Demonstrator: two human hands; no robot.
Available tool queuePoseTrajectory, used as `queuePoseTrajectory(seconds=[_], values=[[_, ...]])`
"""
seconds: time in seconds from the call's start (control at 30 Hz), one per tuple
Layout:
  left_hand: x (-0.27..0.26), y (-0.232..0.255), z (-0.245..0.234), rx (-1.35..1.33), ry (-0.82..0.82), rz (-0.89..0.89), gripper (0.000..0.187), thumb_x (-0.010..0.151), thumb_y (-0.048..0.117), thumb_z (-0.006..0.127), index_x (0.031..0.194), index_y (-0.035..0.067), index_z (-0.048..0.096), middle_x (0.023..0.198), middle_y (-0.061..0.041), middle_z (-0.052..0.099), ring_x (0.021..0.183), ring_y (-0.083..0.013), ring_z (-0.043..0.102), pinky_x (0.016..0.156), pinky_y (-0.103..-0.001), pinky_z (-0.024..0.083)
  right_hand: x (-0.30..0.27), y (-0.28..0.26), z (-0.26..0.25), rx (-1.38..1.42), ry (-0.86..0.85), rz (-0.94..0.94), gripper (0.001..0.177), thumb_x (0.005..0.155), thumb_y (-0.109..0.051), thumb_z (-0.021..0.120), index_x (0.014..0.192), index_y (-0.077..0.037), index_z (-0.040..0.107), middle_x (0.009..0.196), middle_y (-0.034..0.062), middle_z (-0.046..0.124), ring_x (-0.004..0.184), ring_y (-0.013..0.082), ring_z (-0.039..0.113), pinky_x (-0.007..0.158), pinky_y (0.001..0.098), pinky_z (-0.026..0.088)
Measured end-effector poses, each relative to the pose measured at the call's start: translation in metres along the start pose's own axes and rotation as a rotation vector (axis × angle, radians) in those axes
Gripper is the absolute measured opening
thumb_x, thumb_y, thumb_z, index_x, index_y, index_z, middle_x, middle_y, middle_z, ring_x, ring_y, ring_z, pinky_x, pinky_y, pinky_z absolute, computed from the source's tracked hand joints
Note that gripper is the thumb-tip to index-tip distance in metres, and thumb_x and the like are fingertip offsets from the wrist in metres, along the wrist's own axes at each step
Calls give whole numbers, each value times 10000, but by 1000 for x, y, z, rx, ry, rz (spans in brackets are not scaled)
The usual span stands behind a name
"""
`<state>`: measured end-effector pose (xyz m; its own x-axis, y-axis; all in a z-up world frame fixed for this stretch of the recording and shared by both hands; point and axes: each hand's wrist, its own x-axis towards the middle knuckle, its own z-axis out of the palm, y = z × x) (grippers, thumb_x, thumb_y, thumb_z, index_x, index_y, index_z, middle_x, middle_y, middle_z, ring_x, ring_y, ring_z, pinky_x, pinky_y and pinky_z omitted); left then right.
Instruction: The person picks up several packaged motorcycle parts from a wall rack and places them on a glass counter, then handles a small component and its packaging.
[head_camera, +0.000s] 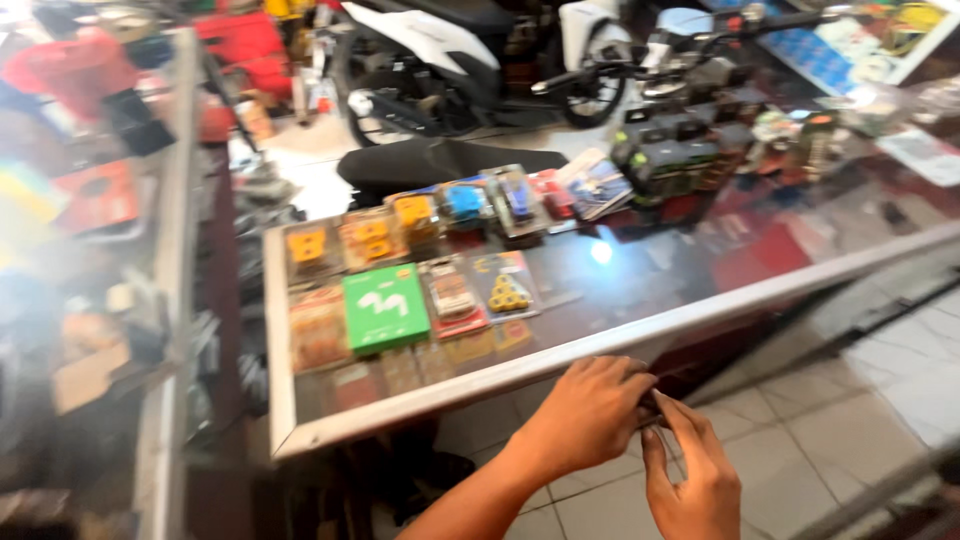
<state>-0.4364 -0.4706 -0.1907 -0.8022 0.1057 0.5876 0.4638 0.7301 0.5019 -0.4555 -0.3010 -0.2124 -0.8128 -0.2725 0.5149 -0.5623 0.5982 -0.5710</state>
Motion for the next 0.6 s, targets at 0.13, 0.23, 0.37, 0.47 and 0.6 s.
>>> queuePoseTrajectory(seconds=[0.13, 0.23, 0.37, 0.47, 0.6], values=[[-19, -12, -28, 46, 16, -119, 351, 850, 85, 665, 1185, -20, 661, 1206, -188, 657, 1158, -376, 604, 994, -468, 459, 2, -15, 24, 111, -93, -51, 454, 857, -143, 707, 1310, -130, 671, 1217, 107, 708, 1030, 265, 723, 879, 393, 561], [-26, -24, -48, 93, 86, -177, 331, 857, 80, 662, 1176, -5, 670, 1181, -179, 676, 1130, -373, 617, 970, -470, 473, 9, -36, 40, 196, -175, -112, 458, 863, -156, 705, 1317, -112, 654, 1204, 138, 707, 1023, 285, 728, 874, 399, 560], [-34, -49, -81, 151, 133, -302, 309, 861, 92, 666, 1163, 32, 698, 1118, -155, 722, 1052, -363, 662, 896, -473, 508, 31, -76, 67, 293, -253, -204, 463, 896, -149, 692, 1349, -81, 624, 1206, 175, 701, 1080, 355, 696, 884, 420, 555], [-37, -79, -118, 195, 272, -427, 388, 805, 163, 714, 1170, 34, 694, 1096, -176, 722, 997, -380, 676, 851, -473, 528, 50, -108, 96, 374, -353, -244, 517, 877, -121, 665, 1388, -84, 595, 1206, 167, 708, 1048, 325, 717, 871, 418, 554], [-47, -131, -169, 376, 400, -698, 312, 883, 253, 693, 1123, 54, 702, 1042, -199, 735, 993, -406, 686, 859, -502, 528, 85, -139, 157, 573, -570, -211, 432, 921, -163, 699, 1337, -76, 621, 1186, 135, 741, 1032, 276, 730, 833, 373, 598]])
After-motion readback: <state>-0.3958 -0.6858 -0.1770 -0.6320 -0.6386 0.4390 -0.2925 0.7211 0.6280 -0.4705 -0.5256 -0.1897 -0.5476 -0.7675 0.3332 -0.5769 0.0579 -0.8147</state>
